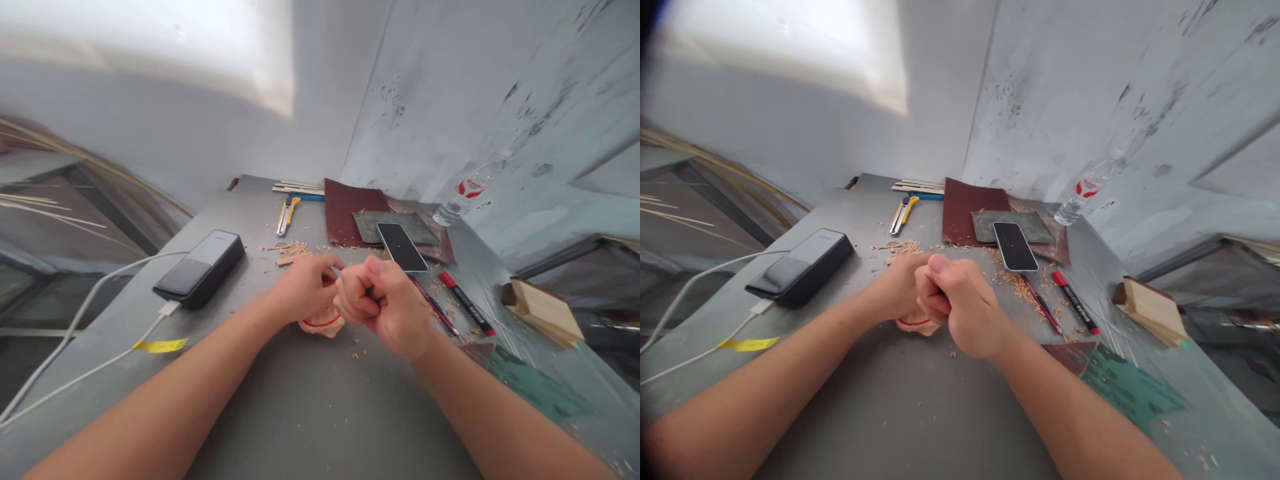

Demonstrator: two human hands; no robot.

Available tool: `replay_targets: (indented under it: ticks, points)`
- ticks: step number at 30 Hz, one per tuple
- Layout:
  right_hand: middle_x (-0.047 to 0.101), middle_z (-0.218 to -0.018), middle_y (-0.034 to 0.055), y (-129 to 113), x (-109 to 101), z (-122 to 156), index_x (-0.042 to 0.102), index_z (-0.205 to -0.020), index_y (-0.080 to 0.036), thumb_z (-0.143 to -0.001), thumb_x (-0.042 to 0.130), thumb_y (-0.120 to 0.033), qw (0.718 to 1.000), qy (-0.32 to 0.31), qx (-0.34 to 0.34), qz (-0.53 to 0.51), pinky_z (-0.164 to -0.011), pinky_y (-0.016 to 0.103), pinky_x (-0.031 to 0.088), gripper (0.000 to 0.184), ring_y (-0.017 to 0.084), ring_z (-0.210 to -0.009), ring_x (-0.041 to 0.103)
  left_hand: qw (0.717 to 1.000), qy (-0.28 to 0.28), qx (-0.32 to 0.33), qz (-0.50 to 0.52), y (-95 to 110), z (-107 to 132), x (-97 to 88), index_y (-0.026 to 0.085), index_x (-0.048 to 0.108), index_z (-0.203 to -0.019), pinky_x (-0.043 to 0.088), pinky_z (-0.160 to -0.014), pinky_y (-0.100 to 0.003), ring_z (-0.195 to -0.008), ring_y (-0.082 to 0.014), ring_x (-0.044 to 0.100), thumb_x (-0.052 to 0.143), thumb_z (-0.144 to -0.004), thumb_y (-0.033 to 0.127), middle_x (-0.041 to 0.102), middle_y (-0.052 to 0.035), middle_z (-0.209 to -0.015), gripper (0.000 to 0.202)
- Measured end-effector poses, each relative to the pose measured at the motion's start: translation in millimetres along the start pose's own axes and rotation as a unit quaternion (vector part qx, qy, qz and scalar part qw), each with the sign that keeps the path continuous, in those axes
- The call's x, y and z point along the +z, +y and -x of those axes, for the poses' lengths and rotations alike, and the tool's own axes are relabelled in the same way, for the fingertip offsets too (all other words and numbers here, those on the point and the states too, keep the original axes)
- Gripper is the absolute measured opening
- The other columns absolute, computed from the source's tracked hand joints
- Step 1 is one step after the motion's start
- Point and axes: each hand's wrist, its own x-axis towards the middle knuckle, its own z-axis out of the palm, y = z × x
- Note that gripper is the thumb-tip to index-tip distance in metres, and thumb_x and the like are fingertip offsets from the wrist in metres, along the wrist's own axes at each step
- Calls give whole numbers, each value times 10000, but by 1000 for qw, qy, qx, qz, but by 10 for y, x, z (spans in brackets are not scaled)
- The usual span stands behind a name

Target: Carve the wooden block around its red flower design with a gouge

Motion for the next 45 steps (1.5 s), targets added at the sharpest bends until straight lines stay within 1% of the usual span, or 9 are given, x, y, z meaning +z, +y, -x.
replay_targets:
  ticks: [3,7,13,21,26,34,38,41,45]
  points:
    - [273,-502,-55,23,-11,8,347,-567,-239,-1052,411,-550,1000,-7,1,1,-459,294,181,580,108,-442,221,1000,-11,-4,6,-12,1,4,192,699,-802,479,-678,-261,-766,-203,713,636,-779,171,767,7,-748,70]
    - [283,-490,-52,-31,-11,30,333,-551,-236,-1043,451,-532,1000,3,-6,-15,-456,291,189,587,107,-436,243,1000,-14,-5,3,-13,-14,18,188,735,-908,476,-676,-273,-760,-208,700,626,-801,188,771,-12,-772,153]
    - [260,-485,-51,-70,-52,21,313,-544,-217,-1050,437,-517,998,-27,-30,-43,-444,270,181,601,93,-424,241,1000,-12,-15,-4,13,-14,26,191,738,-884,477,-668,-272,-729,-196,691,637,-841,226,765,-9,-740,115]
    - [224,-486,-57,-42,-18,11,286,-533,-212,-1033,484,-516,997,18,-10,-78,-444,266,159,618,84,-419,205,999,-7,-36,11,13,-34,40,180,742,-856,511,-674,-257,-762,-190,709,634,-813,162,782,-16,-773,118]
    - [214,-490,-51,-101,-8,7,287,-539,-213,-1030,474,-550,996,18,-11,-87,-437,273,150,623,92,-413,185,999,-10,-33,5,-5,-51,38,184,734,-812,506,-671,-264,-726,-181,709,625,-783,120,767,-5,-737,129]
    - [245,-482,-43,-97,7,64,288,-536,-214,-1023,480,-495,998,11,-19,-66,-444,299,160,594,102,-423,217,999,-6,-36,-6,-1,-51,35,194,772,-846,528,-695,-281,-753,-200,736,670,-796,147,792,-13,-768,123]
    - [250,-503,-44,-53,54,142,311,-564,-211,-1051,441,-469,998,-27,-58,15,-502,316,183,566,106,-450,250,999,7,-38,-2,-33,-62,69,201,782,-872,535,-696,-304,-720,-204,733,694,-860,271,795,-22,-760,113]
    - [239,-522,-50,-40,63,155,311,-575,-213,-1049,432,-466,996,-57,-55,50,-530,331,170,551,107,-466,231,999,13,-41,-4,-31,-62,84,200,777,-847,521,-676,-306,-700,-203,717,688,-878,306,780,-20,-727,142]
    - [250,-485,-49,-38,4,55,295,-539,-231,-1006,479,-498,998,-30,-21,-48,-460,304,165,569,105,-421,218,998,7,-55,4,24,-51,71,193,744,-763,485,-649,-285,-708,-194,700,688,-831,210,753,-5,-701,89]
